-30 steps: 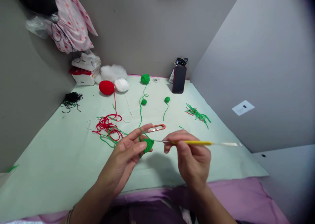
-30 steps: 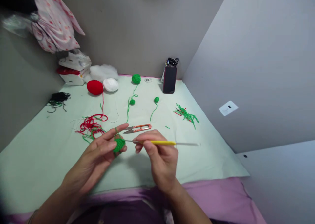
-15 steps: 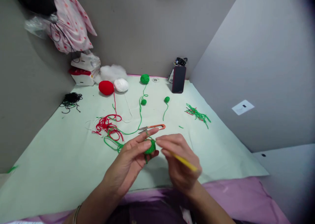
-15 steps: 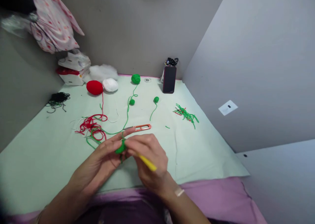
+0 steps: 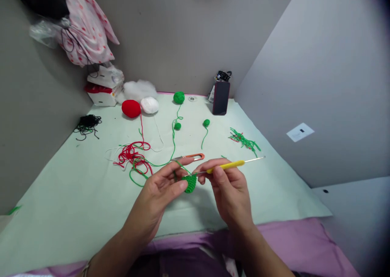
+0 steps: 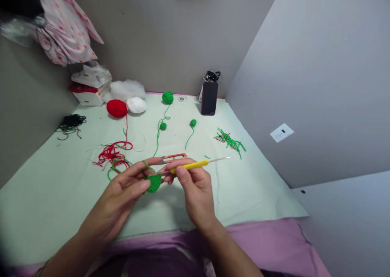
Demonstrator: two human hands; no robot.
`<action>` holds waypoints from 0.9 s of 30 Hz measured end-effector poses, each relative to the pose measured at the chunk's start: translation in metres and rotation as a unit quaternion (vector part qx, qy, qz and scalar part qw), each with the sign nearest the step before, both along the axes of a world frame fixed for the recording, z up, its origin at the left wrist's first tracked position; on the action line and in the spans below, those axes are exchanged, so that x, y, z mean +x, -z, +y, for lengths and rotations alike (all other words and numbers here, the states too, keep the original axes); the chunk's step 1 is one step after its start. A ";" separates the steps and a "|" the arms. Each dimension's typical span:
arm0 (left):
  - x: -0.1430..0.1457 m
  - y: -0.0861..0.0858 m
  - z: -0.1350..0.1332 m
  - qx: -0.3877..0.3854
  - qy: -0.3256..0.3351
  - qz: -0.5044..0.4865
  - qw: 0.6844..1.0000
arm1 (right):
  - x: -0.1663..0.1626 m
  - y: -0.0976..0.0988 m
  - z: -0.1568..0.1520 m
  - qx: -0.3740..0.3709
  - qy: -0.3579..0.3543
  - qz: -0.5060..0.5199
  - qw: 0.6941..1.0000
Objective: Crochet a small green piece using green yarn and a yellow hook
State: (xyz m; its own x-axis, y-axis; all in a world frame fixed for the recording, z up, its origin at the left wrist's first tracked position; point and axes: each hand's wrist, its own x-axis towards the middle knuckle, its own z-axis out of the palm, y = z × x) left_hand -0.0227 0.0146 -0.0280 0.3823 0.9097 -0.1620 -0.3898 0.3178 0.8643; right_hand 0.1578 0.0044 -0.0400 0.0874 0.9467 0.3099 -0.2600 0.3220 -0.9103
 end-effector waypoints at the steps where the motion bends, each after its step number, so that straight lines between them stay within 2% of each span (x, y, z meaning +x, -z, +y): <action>1: -0.001 0.000 0.000 0.005 -0.008 0.012 1.000 | 0.001 0.000 0.000 -0.003 -0.005 0.006 1.000; 4: -0.002 -0.001 0.001 0.028 -0.022 0.041 0.999 | 0.002 -0.003 -0.004 0.013 0.004 -0.027 1.000; 8: -0.001 0.001 0.000 0.072 -0.052 0.082 0.993 | 0.002 -0.009 -0.010 0.092 0.067 -0.178 0.977; 10: 0.002 0.003 -0.002 0.089 -0.084 0.108 0.987 | 0.001 -0.011 -0.013 0.172 0.086 -0.276 0.942; 13: 0.008 0.005 -0.006 0.069 -0.134 0.100 0.984 | -0.001 -0.009 -0.016 0.288 0.125 -0.415 0.854; 15: 0.011 0.004 -0.007 0.019 -0.123 0.043 0.991 | -0.001 -0.006 -0.017 0.316 0.157 -0.475 0.806; 16: 0.012 0.003 -0.007 -0.013 -0.094 0.007 0.995 | -0.001 -0.004 -0.018 0.320 0.170 -0.489 0.794; 17: 0.012 0.002 -0.006 -0.045 -0.057 -0.028 0.997 | -0.001 -0.003 -0.018 0.320 0.176 -0.487 0.794; 18: 0.011 0.001 -0.004 -0.073 -0.026 -0.057 0.995 | 0.000 -0.002 -0.018 0.313 0.174 -0.467 0.808; 20: 0.008 -0.001 0.000 -0.110 -0.002 -0.087 0.990 | 0.000 -0.003 -0.016 0.278 0.161 -0.373 0.870; 22: 0.006 -0.003 0.003 -0.115 -0.027 -0.084 0.989 | 0.000 -0.005 -0.013 0.212 0.131 -0.240 0.938; 23: 0.005 -0.003 0.004 -0.108 -0.034 -0.076 0.991 | 0.000 -0.006 -0.011 0.178 0.114 -0.182 0.960; 25: 0.005 -0.004 0.003 -0.079 -0.023 -0.058 0.995 | -0.001 -0.009 -0.007 0.136 0.079 -0.122 0.980; 27: 0.007 -0.004 0.001 -0.047 -0.009 -0.040 0.998 | -0.003 -0.009 -0.005 0.123 0.055 -0.126 0.983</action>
State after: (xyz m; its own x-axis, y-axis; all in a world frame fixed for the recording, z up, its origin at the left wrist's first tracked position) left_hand -0.0157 0.0157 -0.0241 0.3805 0.8992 -0.2161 -0.4630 0.3875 0.7971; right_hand 0.1548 -0.0004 -0.0307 0.0758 0.8290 0.5541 0.0134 0.5548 -0.8319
